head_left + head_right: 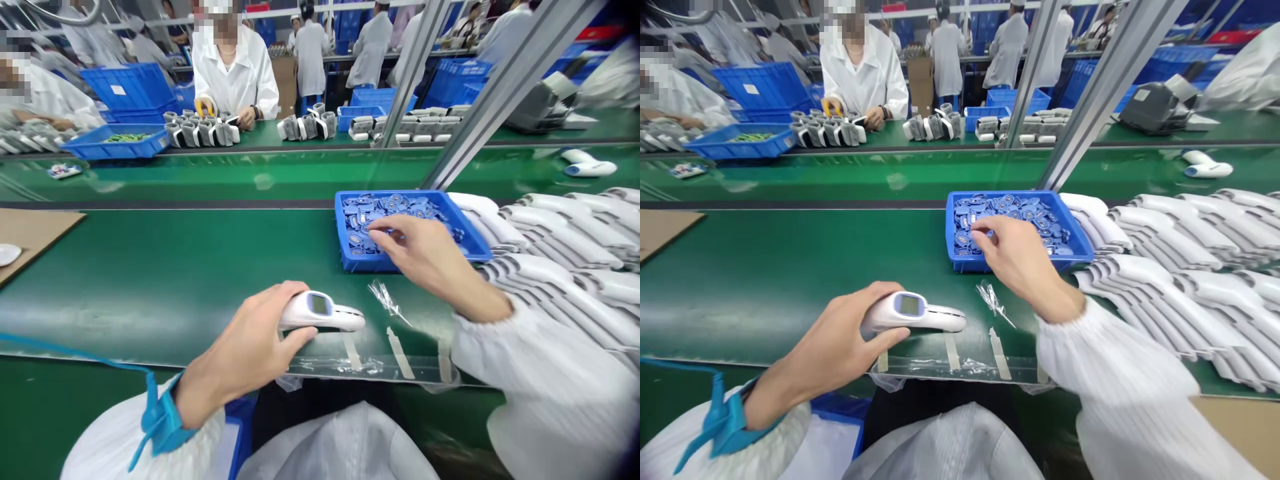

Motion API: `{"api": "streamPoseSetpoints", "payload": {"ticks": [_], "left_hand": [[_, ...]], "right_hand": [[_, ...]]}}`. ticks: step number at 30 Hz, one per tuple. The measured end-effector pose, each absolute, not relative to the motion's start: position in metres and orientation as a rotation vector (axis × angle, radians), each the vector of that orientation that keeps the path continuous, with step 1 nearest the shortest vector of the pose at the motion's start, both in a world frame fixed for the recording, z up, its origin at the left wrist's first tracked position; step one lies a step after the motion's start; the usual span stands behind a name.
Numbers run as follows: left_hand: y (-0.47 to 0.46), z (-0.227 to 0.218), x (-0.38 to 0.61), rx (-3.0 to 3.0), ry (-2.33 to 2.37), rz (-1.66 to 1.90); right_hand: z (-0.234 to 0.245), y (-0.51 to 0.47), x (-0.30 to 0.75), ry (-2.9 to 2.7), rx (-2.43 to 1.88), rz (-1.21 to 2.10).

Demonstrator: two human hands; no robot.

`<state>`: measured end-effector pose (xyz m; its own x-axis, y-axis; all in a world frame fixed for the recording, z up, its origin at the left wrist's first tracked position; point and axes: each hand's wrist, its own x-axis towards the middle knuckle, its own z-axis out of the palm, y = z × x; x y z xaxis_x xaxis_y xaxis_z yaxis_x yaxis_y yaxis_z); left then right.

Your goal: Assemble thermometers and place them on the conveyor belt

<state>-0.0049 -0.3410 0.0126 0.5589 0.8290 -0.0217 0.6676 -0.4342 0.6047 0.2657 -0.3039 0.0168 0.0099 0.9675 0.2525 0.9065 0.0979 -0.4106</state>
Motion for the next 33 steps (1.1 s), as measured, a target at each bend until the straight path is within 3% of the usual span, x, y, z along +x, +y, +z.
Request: {"api": "streamPoseSetpoints", "payload": {"ticks": [7,12,17,24,33], "left_hand": [[-0.326,0.005,0.017,2.788,1.190,-0.061],[-0.314,0.006,-0.006,2.210,1.507,0.344],[-0.308,0.002,-0.015,1.382,1.313,0.752],[-0.328,-0.007,0.035,1.079,0.978,0.621],[-0.334,-0.010,0.040,1.309,0.935,0.529]], "right_hand": [[0.003,-0.239,0.255,-2.223,-1.894,0.230],[0.007,-0.240,0.258,-2.254,-1.895,0.202],[0.026,-0.277,0.266,-2.093,-1.739,0.196],[0.007,-0.352,0.228,-1.245,-1.456,0.614],[-0.006,-0.378,0.230,-1.341,-1.495,0.680]]}}
